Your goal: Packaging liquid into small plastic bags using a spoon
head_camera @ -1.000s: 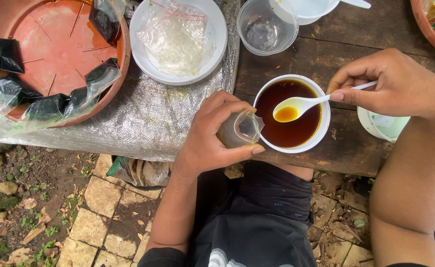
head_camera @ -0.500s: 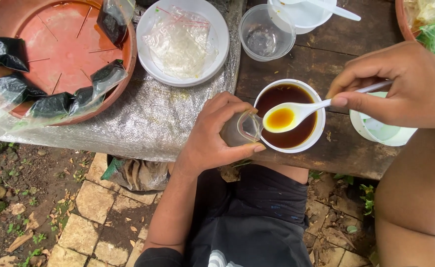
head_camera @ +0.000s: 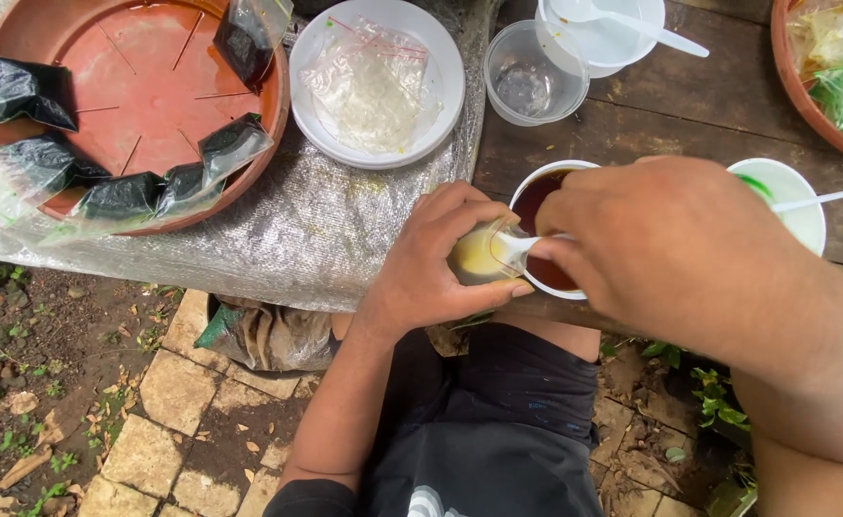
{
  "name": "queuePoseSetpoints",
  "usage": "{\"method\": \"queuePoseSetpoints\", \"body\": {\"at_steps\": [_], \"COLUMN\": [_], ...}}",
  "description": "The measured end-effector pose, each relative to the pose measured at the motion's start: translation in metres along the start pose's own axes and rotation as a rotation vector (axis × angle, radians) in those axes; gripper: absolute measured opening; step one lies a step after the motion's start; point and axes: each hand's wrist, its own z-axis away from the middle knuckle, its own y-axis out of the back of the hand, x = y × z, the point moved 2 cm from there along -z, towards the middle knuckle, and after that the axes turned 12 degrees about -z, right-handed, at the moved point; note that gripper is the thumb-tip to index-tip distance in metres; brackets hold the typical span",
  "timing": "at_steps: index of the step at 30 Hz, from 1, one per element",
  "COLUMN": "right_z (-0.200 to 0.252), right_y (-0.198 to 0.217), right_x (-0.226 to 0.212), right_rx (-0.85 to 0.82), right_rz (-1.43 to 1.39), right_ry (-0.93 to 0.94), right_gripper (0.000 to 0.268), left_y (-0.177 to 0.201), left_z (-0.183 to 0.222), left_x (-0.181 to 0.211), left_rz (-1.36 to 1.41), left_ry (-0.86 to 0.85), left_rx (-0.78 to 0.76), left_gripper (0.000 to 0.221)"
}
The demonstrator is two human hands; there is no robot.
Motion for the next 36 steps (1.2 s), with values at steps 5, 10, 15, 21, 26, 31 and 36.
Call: {"method": "queuePoseSetpoints", "body": {"at_steps": [5,10,15,21,26,31,36], "right_z": [-0.001,-0.006,0.003,0.008,0.006,-0.010,-0.009], "right_y": [-0.003,0.011,0.012,0.008,0.029,0.008,0.033], "right_x": [-0.020,-0.028,0.034,0.113,0.099,0.106,0.085], "right_rx": [-0.003,-0.122,0.032,0.186,-0.082,-0.071,-0.068], "right_rz": [0.097,0.058,0.002,-0.111,-0.146,-0.246,-0.338], "right_ry": [0.137,0.073,0.099,-0.080,-0.283,0.026,-0.047], "right_gripper": [0.018,0.038,0.029,0.021,0.033,0.022,0.022], "left_y": [-0.002,-0.004,0.002,0.000,0.002,0.027,0.038], "left_z": [0.001,0.002,-0.001,-0.002,-0.007,-0.038,-0.092], "left_x": [-0.002,-0.005,0.004,0.009,0.014,0.042,0.017], "left_rz": [-0.009,-0.027,-0.008,0.014,0.036,-0.003,0.188], "left_ry": [-0.005,0.005,0.040,0.073,0.088,0.300,0.051], "left_rx": [0.006,0.018,0.015,0.082,0.149,-0.282,-0.248], "left_gripper": [0.059,0.059,0.054,0.050,0.057,0.050,0.051]}}
